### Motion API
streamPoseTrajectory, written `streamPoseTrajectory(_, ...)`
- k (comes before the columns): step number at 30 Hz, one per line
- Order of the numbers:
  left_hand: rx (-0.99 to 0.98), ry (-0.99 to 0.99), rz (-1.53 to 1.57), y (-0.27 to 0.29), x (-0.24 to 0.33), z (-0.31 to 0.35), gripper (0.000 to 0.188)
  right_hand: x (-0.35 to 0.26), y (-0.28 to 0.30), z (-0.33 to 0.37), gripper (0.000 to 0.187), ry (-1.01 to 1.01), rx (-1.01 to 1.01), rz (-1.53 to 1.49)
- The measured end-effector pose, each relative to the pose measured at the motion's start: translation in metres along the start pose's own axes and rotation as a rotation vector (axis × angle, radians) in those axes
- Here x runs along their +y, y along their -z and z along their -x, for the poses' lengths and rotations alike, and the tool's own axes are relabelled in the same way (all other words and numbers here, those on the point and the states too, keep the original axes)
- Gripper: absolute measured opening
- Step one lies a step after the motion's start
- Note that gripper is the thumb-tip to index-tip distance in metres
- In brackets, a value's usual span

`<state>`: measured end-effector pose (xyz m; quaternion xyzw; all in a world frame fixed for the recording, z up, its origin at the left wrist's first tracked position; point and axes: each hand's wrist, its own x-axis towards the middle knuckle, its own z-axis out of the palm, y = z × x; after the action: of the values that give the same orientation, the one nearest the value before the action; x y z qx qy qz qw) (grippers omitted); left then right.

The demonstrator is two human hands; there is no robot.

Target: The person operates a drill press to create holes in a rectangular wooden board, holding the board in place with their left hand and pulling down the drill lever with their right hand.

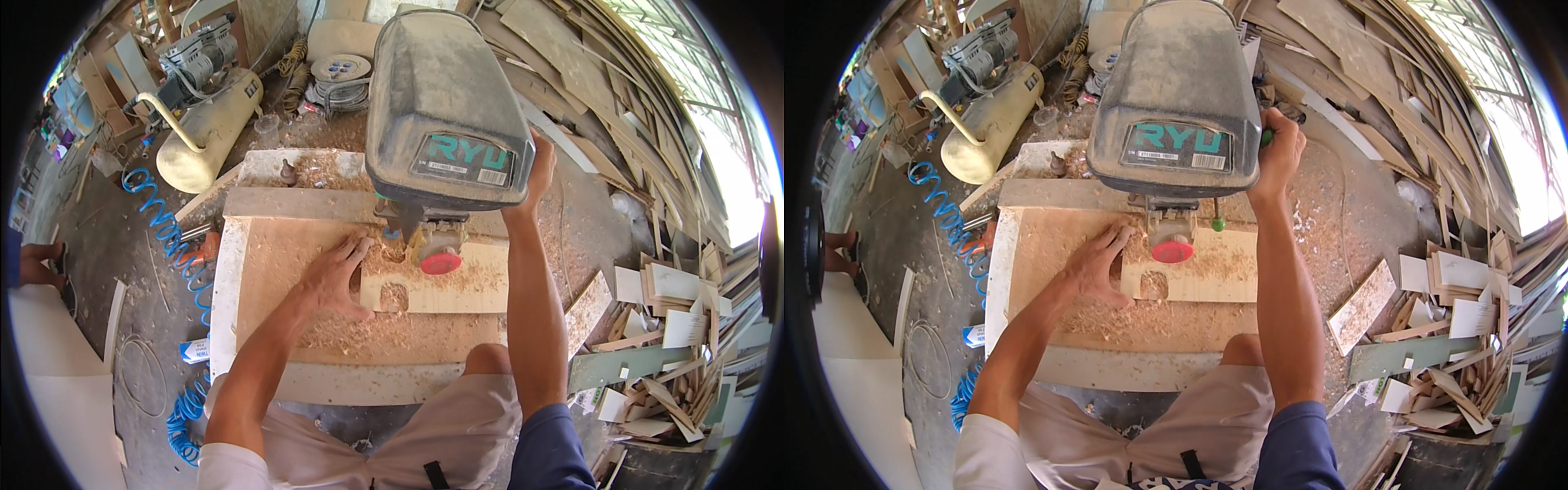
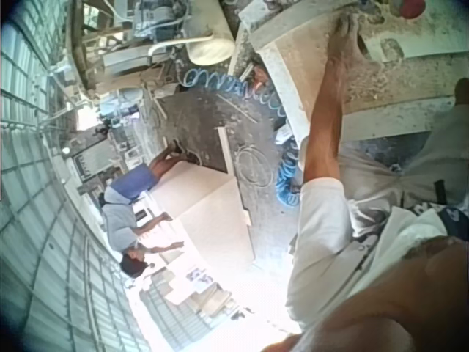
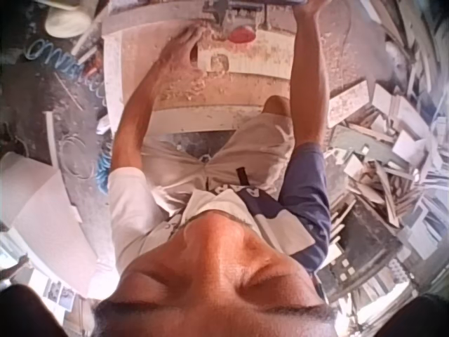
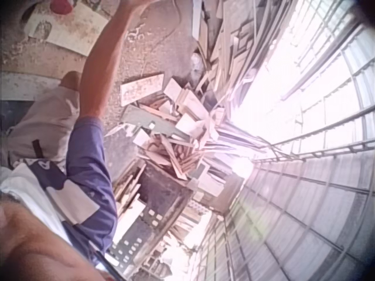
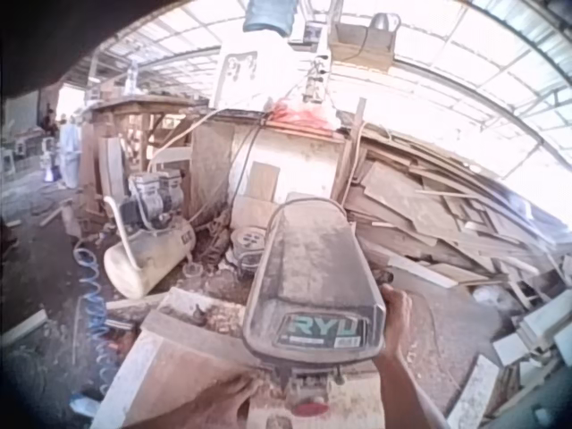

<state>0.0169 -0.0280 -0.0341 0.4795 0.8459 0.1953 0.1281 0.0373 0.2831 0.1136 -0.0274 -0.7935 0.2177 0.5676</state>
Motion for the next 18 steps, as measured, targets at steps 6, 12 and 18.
streamPoseTrajectory(6, -0.011, 0.016, 0.008, 0.007, 0.007, 0.001, 0.144, -0.007, 0.009, 0.025, 0.014, -0.004, 0.027, -0.052)
streamPoseTrajectory(12, 0.042, -0.042, 0.022, 0.006, 0.005, -0.001, 0.148, -0.008, 0.006, 0.036, 0.022, -0.052, 0.073, -0.093)
streamPoseTrajectory(18, 0.081, -0.082, -0.022, 0.007, 0.006, -0.001, 0.148, -0.010, 0.008, 0.041, 0.028, -0.167, 0.060, -0.242)
